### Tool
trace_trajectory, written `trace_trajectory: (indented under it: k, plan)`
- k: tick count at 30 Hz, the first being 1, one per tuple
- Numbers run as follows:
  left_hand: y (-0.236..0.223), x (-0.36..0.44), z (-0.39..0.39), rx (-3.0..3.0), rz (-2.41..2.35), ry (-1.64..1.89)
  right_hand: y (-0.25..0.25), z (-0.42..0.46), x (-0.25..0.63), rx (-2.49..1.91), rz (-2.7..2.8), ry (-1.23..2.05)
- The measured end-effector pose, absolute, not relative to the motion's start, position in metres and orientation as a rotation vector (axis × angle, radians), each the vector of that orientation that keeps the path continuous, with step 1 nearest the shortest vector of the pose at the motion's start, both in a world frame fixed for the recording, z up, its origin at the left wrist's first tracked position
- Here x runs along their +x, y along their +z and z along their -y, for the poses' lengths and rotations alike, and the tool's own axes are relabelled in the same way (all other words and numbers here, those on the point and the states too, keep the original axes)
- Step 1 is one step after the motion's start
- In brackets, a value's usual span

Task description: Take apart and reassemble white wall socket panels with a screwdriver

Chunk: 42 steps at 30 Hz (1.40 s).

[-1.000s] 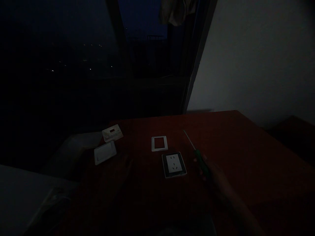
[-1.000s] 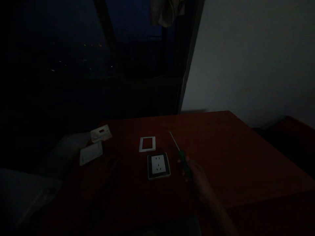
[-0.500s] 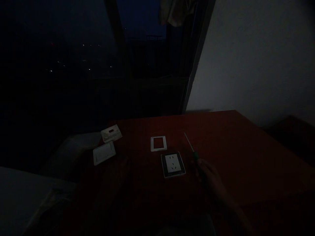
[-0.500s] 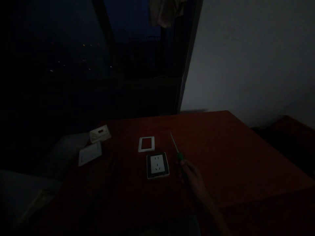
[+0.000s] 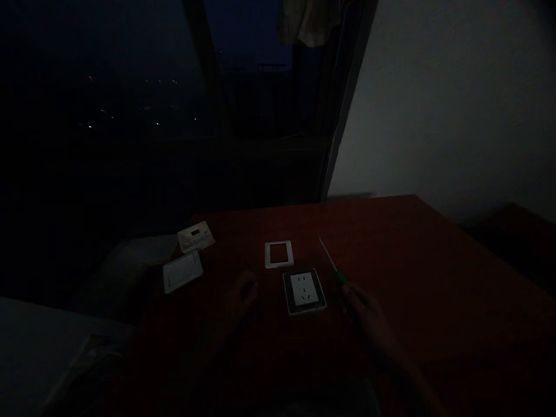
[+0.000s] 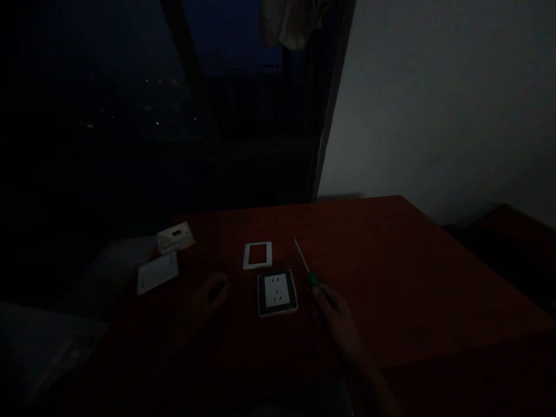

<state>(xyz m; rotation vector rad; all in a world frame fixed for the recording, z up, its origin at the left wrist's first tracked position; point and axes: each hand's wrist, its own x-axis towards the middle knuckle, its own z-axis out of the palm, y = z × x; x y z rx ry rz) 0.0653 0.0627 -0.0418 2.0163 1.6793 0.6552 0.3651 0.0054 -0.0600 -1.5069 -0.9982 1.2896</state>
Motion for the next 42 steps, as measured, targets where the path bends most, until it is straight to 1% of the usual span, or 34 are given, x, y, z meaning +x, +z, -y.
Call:
trace_trajectory:
  k: [4,11,16,29,42]
  plan:
    - [-0.033,0.088,-0.058,1.966,-1.532,0.692,-0.061,-0.006,0.364,-1.543,1.019,1.26]
    - [-0.023,0.117,-0.059,2.119,-1.273,0.761,-0.067,-0.008,0.362,-1.531,1.079,1.227]
    - [-0.025,0.121,-0.062,2.174,-1.301,0.71,-0.063,-0.007,0.36,-1.524,1.112,1.21]
    - [-0.02,0.13,-0.058,2.364,-1.302,0.407,-0.06,-0.006,0.359,-1.524,1.16,1.167]
    - [-0.029,0.127,-0.058,2.318,-1.325,0.498,-0.057,-0.006,0.358,-1.514,1.16,1.198]
